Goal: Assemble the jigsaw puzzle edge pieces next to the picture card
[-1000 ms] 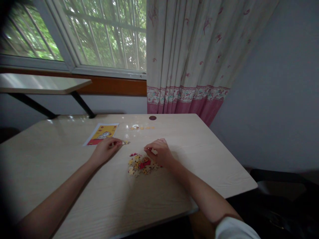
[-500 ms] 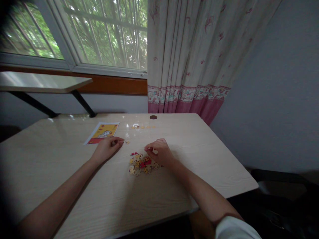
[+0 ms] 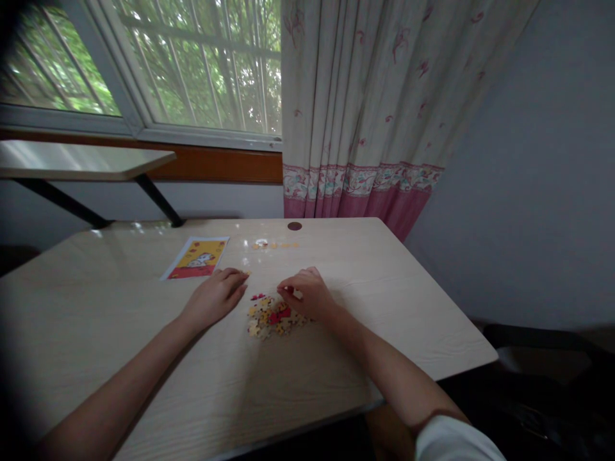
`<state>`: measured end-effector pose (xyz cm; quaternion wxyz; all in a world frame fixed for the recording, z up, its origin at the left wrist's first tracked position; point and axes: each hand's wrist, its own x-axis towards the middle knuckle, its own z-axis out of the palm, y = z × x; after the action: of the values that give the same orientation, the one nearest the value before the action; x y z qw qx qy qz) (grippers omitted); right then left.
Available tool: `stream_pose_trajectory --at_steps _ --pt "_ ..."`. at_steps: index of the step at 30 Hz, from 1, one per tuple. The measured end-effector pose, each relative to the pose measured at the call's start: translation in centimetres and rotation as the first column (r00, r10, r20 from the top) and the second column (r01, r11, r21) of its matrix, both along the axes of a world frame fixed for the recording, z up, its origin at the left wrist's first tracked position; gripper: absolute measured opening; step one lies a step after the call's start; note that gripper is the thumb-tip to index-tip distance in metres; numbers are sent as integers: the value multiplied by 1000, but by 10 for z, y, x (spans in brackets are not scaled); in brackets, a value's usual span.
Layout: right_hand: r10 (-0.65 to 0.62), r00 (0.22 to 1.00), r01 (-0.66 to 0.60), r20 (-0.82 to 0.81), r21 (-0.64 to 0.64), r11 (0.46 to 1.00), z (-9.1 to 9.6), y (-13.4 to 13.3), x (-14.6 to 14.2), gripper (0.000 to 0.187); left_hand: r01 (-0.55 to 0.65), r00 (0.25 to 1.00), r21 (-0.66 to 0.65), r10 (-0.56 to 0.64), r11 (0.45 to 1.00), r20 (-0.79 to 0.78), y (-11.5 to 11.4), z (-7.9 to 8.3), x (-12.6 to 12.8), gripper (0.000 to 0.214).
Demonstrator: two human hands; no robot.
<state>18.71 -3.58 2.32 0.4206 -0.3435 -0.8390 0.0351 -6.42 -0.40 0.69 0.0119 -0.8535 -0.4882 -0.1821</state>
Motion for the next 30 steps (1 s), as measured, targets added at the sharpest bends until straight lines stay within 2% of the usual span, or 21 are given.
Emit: stream_pose_trajectory --at_steps 3,11,18,21,24,30 --pt "10 999 -8 40 -31 999 -3 1 1 13 -31 999 8 31 1000 -24 0 0 -1 35" --pt "58 987 -33 152 -159 987 -6 2 1 6 -16 999 44 18 999 -45 -2 -1 2 34" --pt "75 968 -9 237 -269 963 -6 0 -2 20 4 1000 87 -6 996 14 -4 2 3 35" --pt "98 955 -17 280 -277 961 -7 -1 -3 28 125 990 40 -128 991 66 -9 8 7 31" --pt "114 941 -22 318 -279 960 -9 -1 -4 28 257 966 -53 -254 965 51 -16 13 14 27" --pt "146 946 -72 290 -252 965 -12 -1 -5 20 244 969 -130 -246 961 2 -18 17 15 26"
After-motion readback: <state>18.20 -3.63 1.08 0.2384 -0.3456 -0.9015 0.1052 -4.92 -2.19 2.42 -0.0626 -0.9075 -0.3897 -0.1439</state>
